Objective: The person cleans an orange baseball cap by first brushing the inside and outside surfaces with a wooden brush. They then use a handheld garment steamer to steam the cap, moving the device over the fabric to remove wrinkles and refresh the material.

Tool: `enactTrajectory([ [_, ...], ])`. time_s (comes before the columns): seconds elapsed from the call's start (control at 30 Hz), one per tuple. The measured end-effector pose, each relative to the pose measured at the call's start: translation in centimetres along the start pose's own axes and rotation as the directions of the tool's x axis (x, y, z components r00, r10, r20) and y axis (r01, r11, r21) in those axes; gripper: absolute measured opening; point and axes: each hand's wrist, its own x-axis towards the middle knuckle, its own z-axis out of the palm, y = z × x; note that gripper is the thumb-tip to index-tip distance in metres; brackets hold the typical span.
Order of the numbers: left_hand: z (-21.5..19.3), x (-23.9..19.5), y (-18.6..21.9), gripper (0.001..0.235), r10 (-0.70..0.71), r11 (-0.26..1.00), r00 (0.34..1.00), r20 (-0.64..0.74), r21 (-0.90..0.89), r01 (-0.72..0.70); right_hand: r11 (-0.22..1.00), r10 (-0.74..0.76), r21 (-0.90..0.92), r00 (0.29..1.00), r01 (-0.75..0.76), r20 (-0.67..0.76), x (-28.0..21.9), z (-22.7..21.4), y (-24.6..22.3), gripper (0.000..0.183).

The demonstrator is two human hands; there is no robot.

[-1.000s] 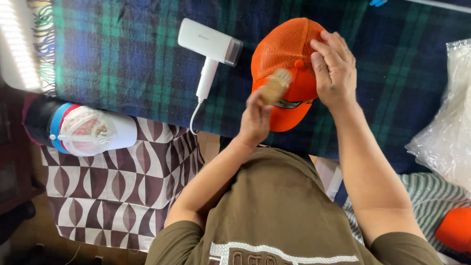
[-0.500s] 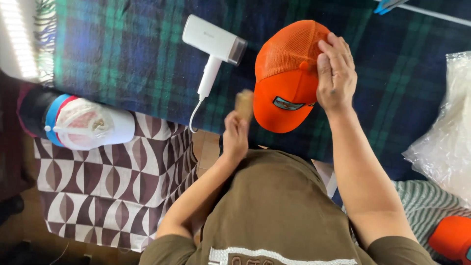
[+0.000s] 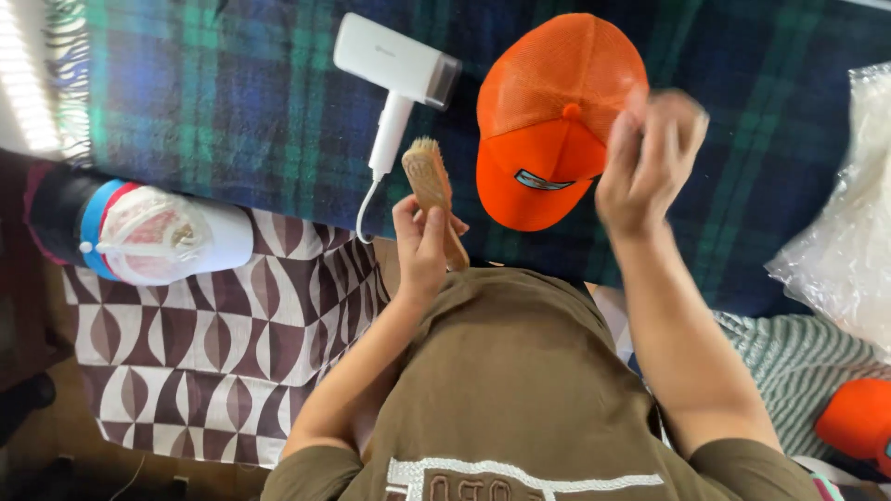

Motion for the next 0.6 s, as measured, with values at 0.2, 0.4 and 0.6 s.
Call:
enactTrajectory([
  [0.2, 4.1, -3.0, -1.6, 0.020, -0.142, 0.926, 0.979, 0.147, -0.330, 0.184, 0.923, 0.212, 0.179, 0.836, -0.342, 0.506, -10.3, 0.8, -8.3, 0.053],
  [0.4, 0.5, -0.3, -4.7, 0.028, -0.481, 0.818, 0.875, -0.051, -0.386, 0.426, 0.937, 0.284, -0.070, 0.632, -0.341, 0.721, -14.5, -1.6, -2.2, 0.046],
  [0.6, 1.7, 3.8, -10.5, 0.074, -0.592, 0.444, 0.740, 0.320, -0.637, 0.630, 0.974, -0.043, -0.170, 0.857, 0.151, 0.513, -12.4, 2.8, -5.1, 0.037],
])
